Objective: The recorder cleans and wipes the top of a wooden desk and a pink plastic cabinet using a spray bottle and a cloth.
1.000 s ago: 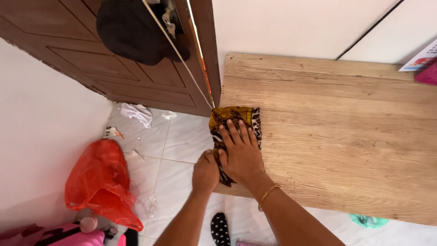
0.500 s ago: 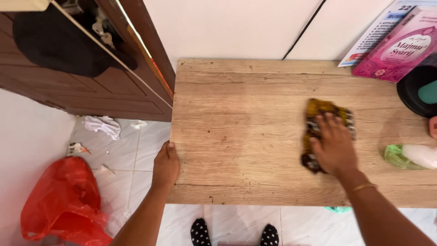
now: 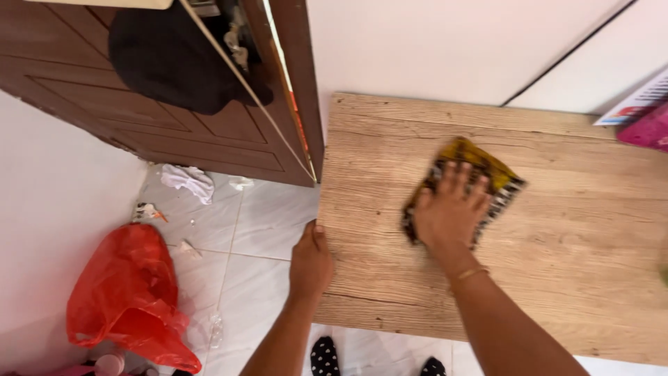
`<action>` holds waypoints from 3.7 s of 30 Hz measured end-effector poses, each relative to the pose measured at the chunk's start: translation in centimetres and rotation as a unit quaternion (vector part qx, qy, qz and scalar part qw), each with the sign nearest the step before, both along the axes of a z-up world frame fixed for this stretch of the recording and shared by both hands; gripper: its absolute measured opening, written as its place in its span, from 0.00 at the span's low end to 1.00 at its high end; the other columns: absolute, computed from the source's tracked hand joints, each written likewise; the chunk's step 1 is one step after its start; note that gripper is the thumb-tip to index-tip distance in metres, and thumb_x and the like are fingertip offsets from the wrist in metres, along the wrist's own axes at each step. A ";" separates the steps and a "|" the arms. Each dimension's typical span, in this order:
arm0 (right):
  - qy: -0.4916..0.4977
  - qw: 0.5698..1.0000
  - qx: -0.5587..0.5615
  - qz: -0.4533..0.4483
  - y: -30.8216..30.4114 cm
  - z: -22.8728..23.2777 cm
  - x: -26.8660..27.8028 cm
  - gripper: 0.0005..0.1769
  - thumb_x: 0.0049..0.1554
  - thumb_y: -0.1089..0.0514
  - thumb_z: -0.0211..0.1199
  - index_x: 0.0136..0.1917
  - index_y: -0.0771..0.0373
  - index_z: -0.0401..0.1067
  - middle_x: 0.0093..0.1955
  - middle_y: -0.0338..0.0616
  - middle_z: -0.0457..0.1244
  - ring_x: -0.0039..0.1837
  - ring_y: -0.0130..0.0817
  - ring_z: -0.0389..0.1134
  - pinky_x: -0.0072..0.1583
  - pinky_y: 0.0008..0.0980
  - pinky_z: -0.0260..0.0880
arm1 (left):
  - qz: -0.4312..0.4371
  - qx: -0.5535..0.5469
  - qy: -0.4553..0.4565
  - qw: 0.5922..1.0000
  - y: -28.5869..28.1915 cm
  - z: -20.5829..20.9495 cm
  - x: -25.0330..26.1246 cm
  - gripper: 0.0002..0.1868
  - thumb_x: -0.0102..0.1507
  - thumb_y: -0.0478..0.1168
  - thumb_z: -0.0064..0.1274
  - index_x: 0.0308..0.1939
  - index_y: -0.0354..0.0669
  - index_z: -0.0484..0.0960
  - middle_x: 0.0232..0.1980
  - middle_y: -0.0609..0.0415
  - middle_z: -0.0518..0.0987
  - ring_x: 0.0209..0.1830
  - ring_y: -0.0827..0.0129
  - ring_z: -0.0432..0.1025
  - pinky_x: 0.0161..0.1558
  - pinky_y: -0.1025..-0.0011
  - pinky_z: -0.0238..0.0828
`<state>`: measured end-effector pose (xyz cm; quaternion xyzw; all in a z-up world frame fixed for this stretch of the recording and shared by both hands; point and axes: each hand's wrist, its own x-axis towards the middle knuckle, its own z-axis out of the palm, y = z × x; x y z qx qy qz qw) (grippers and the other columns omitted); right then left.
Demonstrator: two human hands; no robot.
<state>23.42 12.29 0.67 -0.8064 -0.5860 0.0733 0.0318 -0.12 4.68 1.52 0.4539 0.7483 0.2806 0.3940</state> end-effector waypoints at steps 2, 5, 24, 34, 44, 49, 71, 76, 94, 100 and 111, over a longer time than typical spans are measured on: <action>-0.006 0.998 -0.014 0.062 0.9 1.0 -5.6 0.43 0.63 0.39 0.37 0.84 0.59 0.34 0.87 0.49 0.28 0.84 0.61 0.23 0.77 0.60 0.21 | 0.003 -0.018 -0.008 1.000 0.1 1.5 0.1 0.25 0.72 0.52 0.26 0.62 0.50 0.75 0.52 0.39 0.83 0.54 0.38 0.75 0.54 0.49 0.71; -0.002 0.985 -0.028 0.168 1.0 2.3 -12.7 0.42 0.62 0.40 0.38 0.83 0.59 0.35 0.87 0.49 0.29 0.83 0.60 0.25 0.76 0.58 0.23 | 0.006 -0.053 -0.023 0.998 0.2 1.9 -0.1 0.24 0.72 0.51 0.26 0.63 0.51 0.74 0.51 0.40 0.83 0.54 0.40 0.76 0.53 0.50 0.72; -0.033 0.980 0.062 0.188 -0.3 -0.9 21.0 0.41 0.60 0.41 0.44 0.83 0.54 0.46 0.86 0.49 0.40 0.84 0.50 0.37 0.79 0.49 0.36 | -0.040 -0.084 0.135 0.986 2.0 0.3 0.9 0.25 0.72 0.52 0.26 0.58 0.46 0.76 0.52 0.34 0.81 0.54 0.33 0.73 0.55 0.45 0.68; 0.026 0.967 0.056 -0.247 3.3 -1.1 19.7 0.44 0.61 0.40 0.42 0.84 0.60 0.41 0.87 0.54 0.34 0.84 0.64 0.29 0.77 0.63 0.27 | 0.028 -0.063 0.127 0.990 4.3 0.7 1.9 0.25 0.72 0.53 0.26 0.55 0.46 0.77 0.48 0.34 0.83 0.50 0.34 0.75 0.53 0.46 0.71; -0.002 0.998 -0.044 0.049 9.4 3.0 -9.7 0.44 0.63 0.39 0.34 0.83 0.63 0.31 0.86 0.52 0.26 0.83 0.61 0.22 0.78 0.59 0.23 | 0.004 -0.086 0.094 0.992 4.4 1.3 1.3 0.23 0.72 0.52 0.27 0.52 0.44 0.76 0.44 0.37 0.83 0.45 0.37 0.77 0.49 0.45 0.72; -0.003 0.966 -0.026 0.256 10.0 3.4 -13.9 0.41 0.62 0.40 0.39 0.82 0.57 0.40 0.86 0.49 0.32 0.84 0.57 0.28 0.79 0.55 0.27 | -0.001 -0.108 0.088 0.990 4.5 2.0 1.0 0.23 0.72 0.52 0.26 0.51 0.45 0.77 0.41 0.38 0.84 0.44 0.38 0.77 0.47 0.46 0.72; 0.015 0.998 0.060 -0.005 9.6 0.0 19.2 0.42 0.59 0.43 0.43 0.83 0.59 0.47 0.86 0.54 0.39 0.84 0.55 0.35 0.80 0.53 0.33 | 0.028 -0.092 0.181 0.979 4.6 -0.1 2.5 0.26 0.71 0.54 0.25 0.54 0.46 0.78 0.42 0.36 0.84 0.44 0.35 0.77 0.48 0.44 0.74; 0.015 0.996 0.045 -0.078 11.9 0.3 7.1 0.44 0.60 0.40 0.42 0.83 0.63 0.42 0.85 0.59 0.35 0.82 0.70 0.29 0.76 0.65 0.25 | 0.016 -0.039 0.146 0.988 4.5 -0.6 1.8 0.24 0.71 0.51 0.26 0.47 0.42 0.78 0.40 0.36 0.84 0.42 0.36 0.77 0.47 0.45 0.73; 0.034 0.951 0.079 0.296 12.5 1.9 -13.8 0.43 0.57 0.45 0.46 0.84 0.53 0.46 0.86 0.50 0.40 0.84 0.57 0.34 0.79 0.52 0.31 | -0.020 -0.086 0.087 0.992 4.6 1.3 1.1 0.21 0.71 0.50 0.29 0.48 0.45 0.77 0.41 0.37 0.84 0.42 0.37 0.77 0.47 0.45 0.72; 0.031 0.955 0.056 0.289 10.1 2.1 -1.9 0.40 0.62 0.35 0.43 0.83 0.50 0.47 0.85 0.47 0.39 0.84 0.52 0.34 0.79 0.50 0.32 | -0.018 -0.062 0.127 0.990 4.5 -1.2 1.4 0.23 0.72 0.51 0.26 0.50 0.43 0.76 0.43 0.33 0.83 0.45 0.34 0.77 0.51 0.45 0.73; -0.044 0.990 0.059 0.122 5.0 -1.5 29.0 0.49 0.61 0.24 0.39 0.83 0.55 0.48 0.84 0.56 0.42 0.83 0.57 0.40 0.79 0.52 0.38 | 0.017 -0.115 0.171 0.978 4.6 1.1 2.6 0.27 0.71 0.54 0.23 0.57 0.47 0.77 0.48 0.36 0.83 0.51 0.36 0.75 0.53 0.45 0.72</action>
